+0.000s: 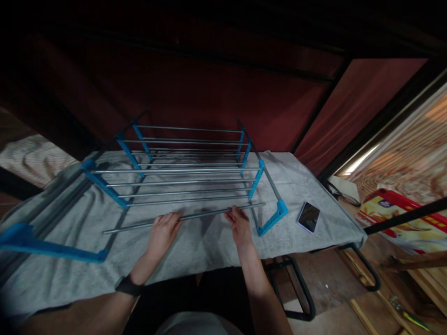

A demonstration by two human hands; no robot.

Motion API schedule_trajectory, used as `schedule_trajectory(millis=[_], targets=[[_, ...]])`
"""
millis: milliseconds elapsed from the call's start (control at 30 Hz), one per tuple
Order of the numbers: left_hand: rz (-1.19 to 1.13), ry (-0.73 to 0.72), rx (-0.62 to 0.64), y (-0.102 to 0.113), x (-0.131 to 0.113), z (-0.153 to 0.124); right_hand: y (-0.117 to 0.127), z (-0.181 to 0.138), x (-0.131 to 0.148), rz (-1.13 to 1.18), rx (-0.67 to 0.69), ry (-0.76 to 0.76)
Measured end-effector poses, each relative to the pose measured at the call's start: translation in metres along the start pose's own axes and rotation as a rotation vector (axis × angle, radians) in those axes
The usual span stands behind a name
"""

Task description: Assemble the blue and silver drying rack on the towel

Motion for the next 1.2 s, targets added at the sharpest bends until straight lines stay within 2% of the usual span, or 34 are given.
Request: schedule_trajectory(millis=[233, 433, 533, 633, 800, 1200], targets=[[0.055, 0.075, 0.041, -0.003, 0.013, -0.011, 0.031, 0.011, -0.017, -0.055, -0.071, -0.026], [0.099, 0.061, 0.07, -0.012, 0.024, -0.028, 0.059, 0.009, -0.038, -0.096, -0.056, -0.065], [0.13, 0.059, 0.09, -0.022, 0.03, -0.038, 0.07, 0.008, -0.041, -0.112, 0.014, -0.092], [0.141, 0.066, 0.099, -0.034, 0.035, -0.048, 0.077, 0.011, -0.043, -0.098, 0.05, -0.107], [0.149, 0.095, 0.089, -0.048, 0.041, -0.058, 0.086, 0.019, -0.049, -0.086, 0.001, -0.151], [0.174, 0.093, 0.054, -0.057, 0.044, -0.068, 0.097, 0.025, -0.051, -0.138, 0.04, -0.156]])
Point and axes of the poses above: each hand's wrist, its own z-axis towards the middle knuckle, its own y-axis out of the back of the hand, x = y × z, the point moved 2 cm from there along z, towards the middle knuckle, and after that the axes turned 8 degrees about z, right-handed, at the moved point
